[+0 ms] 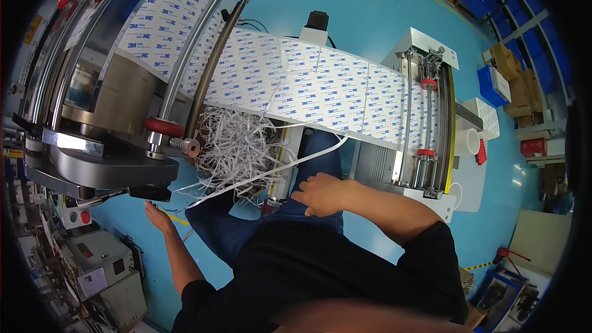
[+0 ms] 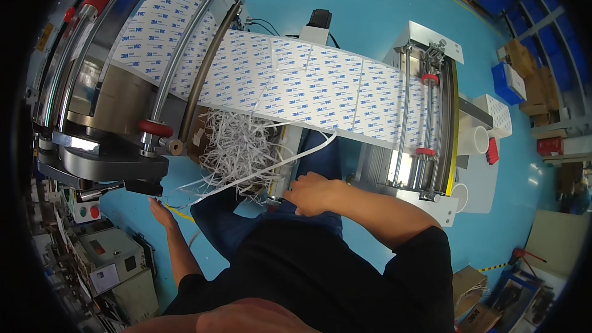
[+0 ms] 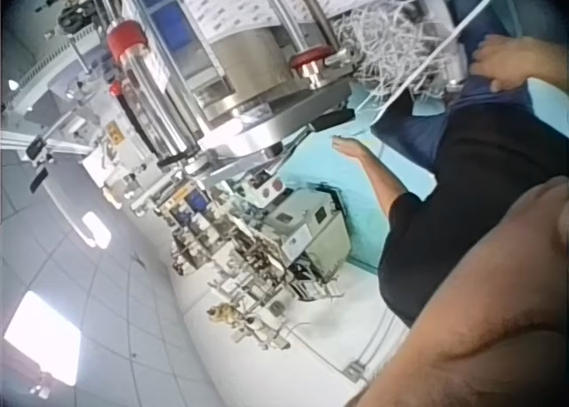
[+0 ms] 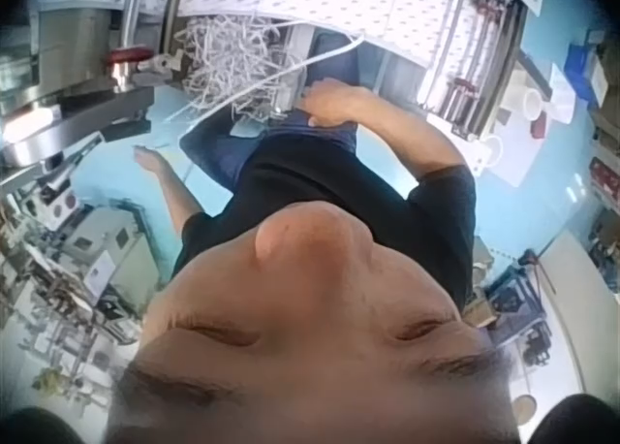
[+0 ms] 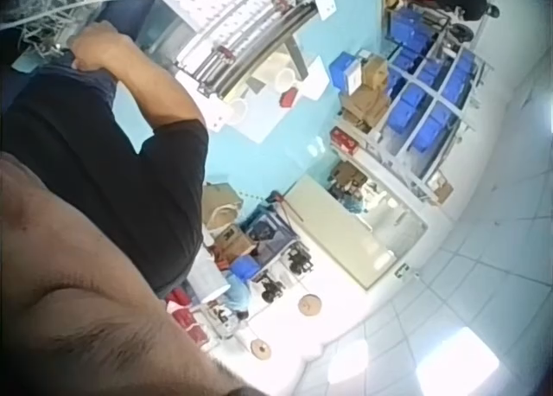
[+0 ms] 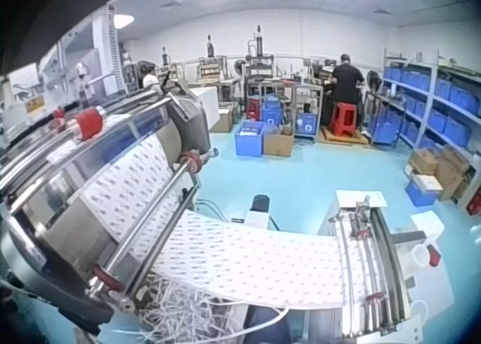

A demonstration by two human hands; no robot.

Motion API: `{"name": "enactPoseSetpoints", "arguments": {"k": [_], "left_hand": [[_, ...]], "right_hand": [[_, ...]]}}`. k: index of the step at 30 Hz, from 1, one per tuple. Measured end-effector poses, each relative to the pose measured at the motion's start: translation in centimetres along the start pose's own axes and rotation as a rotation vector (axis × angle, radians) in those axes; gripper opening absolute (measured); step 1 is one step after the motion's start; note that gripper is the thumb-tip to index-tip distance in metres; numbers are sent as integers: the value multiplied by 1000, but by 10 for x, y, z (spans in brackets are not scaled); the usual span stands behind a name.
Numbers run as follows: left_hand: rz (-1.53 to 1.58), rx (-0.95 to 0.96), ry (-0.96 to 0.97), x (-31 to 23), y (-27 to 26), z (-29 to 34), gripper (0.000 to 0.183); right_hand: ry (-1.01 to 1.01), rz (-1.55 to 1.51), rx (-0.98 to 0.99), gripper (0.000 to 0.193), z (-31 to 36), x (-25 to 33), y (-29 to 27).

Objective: Operating an industrial labeling machine by setting parameters on a touchscreen, collecting finished adhesive sheets, and clearing waste material from the feed.

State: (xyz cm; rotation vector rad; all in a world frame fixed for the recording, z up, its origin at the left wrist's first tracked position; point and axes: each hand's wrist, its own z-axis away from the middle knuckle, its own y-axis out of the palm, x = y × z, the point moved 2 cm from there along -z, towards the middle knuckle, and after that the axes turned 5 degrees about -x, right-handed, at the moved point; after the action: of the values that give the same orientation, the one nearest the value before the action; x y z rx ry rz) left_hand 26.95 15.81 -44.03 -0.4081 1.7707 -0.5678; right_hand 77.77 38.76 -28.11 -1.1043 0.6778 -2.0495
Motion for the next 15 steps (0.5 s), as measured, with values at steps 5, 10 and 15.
{"name": "enactPoseSetpoints", "arguments": {"k": [5,10,15], "left_hand": [[308,133,-414,32,-30,-48,26],[388,591,-592,27,-59,-65,11],[41,722,-188,-46,-42,-20,10]], "right_hand": [[-9,-1,-34,43,-2,4,-5],[155,30,-82,50,-2,-2,-8],[517,-359,-522,58,3,19,12]]}}
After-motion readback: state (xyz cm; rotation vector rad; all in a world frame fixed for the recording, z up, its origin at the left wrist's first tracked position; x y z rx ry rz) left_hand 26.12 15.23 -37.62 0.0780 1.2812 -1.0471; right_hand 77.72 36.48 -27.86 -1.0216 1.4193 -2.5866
